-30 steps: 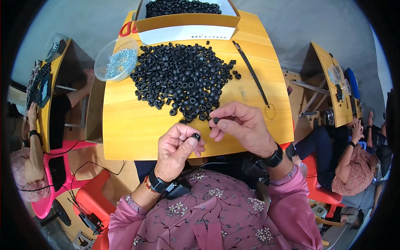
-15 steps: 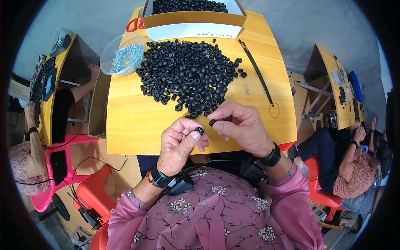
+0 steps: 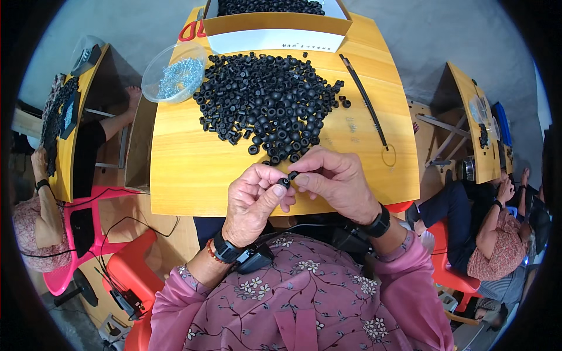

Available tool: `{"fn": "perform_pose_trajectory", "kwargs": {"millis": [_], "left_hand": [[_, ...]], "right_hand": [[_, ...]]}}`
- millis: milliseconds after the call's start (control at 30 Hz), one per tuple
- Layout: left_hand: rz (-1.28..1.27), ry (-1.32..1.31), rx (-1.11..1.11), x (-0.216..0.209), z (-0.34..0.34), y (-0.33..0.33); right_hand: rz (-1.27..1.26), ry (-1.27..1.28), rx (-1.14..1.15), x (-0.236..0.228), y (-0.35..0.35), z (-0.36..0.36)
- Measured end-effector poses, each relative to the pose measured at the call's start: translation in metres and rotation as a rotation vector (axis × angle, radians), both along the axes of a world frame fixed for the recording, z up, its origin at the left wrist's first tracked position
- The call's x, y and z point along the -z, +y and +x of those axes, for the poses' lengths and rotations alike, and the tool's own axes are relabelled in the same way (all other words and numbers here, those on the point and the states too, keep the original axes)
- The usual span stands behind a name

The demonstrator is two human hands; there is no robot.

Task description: The recorder is sorting through a pile of small black plastic pieces on a table, inspecting them and placing certain ones into a box or a small clear container.

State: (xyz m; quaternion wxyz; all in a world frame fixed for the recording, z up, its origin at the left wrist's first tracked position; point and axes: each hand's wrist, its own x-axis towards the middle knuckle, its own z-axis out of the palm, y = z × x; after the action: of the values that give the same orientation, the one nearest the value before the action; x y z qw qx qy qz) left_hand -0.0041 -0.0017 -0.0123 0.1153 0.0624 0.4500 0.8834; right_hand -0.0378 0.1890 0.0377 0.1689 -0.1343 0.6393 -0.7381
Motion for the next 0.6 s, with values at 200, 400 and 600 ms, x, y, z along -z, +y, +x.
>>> {"fn": "perform_pose_trajectory", "kwargs": {"millis": [200, 400, 600], "left_hand": [[-0.005, -0.010, -0.010, 0.000, 0.001, 0.001], [0.009, -0.010, -0.009, 0.001, 0.000, 0.001], [-0.002, -0.005, -0.007, 0.000, 0.000, 0.002]], "right_hand": [[-0.017, -0.001, 0.026, -0.002, -0.005, 0.003], [0.027, 0.139, 0.059, 0.001, -0.008, 0.006], [0.160, 0.318, 0.105, 0.012, -0.006, 0.006]]}}
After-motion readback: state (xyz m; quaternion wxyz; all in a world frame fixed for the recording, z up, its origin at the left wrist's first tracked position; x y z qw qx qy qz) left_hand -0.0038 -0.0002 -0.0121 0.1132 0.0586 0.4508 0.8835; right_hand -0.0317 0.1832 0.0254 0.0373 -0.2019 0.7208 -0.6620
